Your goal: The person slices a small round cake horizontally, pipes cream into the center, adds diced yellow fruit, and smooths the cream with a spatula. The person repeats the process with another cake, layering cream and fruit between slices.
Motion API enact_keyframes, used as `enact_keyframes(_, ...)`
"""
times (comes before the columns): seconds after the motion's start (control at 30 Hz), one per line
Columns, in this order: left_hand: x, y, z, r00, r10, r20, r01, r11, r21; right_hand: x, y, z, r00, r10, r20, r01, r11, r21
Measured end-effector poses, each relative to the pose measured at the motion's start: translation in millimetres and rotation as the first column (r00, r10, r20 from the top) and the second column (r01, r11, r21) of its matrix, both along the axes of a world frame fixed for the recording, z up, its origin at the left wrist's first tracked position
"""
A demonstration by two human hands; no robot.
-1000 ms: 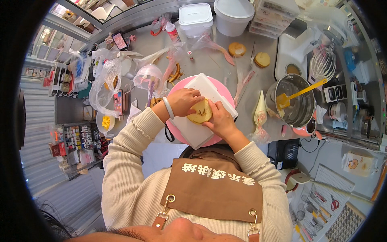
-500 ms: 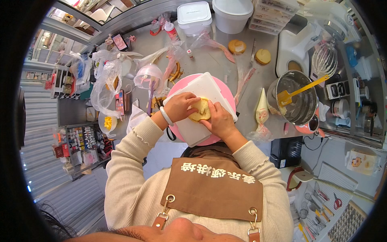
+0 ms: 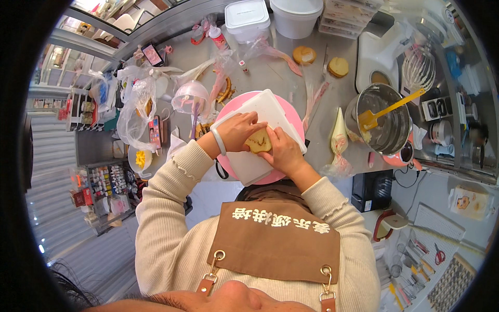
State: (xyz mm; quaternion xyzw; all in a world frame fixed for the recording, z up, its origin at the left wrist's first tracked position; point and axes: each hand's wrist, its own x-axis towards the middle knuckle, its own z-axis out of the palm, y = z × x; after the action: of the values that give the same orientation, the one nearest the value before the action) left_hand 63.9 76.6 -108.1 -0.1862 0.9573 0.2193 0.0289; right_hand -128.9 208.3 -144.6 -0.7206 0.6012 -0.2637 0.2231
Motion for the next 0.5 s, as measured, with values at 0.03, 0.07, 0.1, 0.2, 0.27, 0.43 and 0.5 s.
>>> enact_keyframes(0.03,-2,-2,2,1.0,-0.024,0.005,0.024,1.0,-0.014,-2,0,1,1.0,0.003,0.023,-0.003,1.0,0.01)
enact_keyframes(0.07,-4,-3,5,0.999,-0.048,-0.006,0.048,0.998,-0.027,-5,1,3,0.999,0.003,0.047,-0.004,1.0,0.019)
enact_keyframes(0.1,-7,-3,8,0.998,-0.07,-0.004,0.07,0.997,-0.022,-9,3,6,0.998,0.002,0.066,-0.005,0.999,0.048)
enact_keyframes(0.2,-14,-5,17,0.983,-0.138,0.119,0.144,0.989,-0.045,-30,15,18,0.982,-0.083,0.171,0.052,0.982,0.179)
enact_keyframes(0.27,-21,-6,22,0.968,-0.154,0.197,0.167,0.984,-0.054,-48,30,28,0.971,-0.133,0.197,0.111,0.987,0.118)
enact_keyframes(0.43,-30,-9,30,0.954,-0.176,0.242,0.182,0.983,-0.004,-104,86,33,0.904,-0.346,0.25,0.328,0.938,0.113)
enact_keyframes(0.5,-22,-15,31,0.972,-0.139,0.192,0.13,0.99,0.058,-135,111,24,0.876,-0.431,0.217,0.423,0.902,0.084)
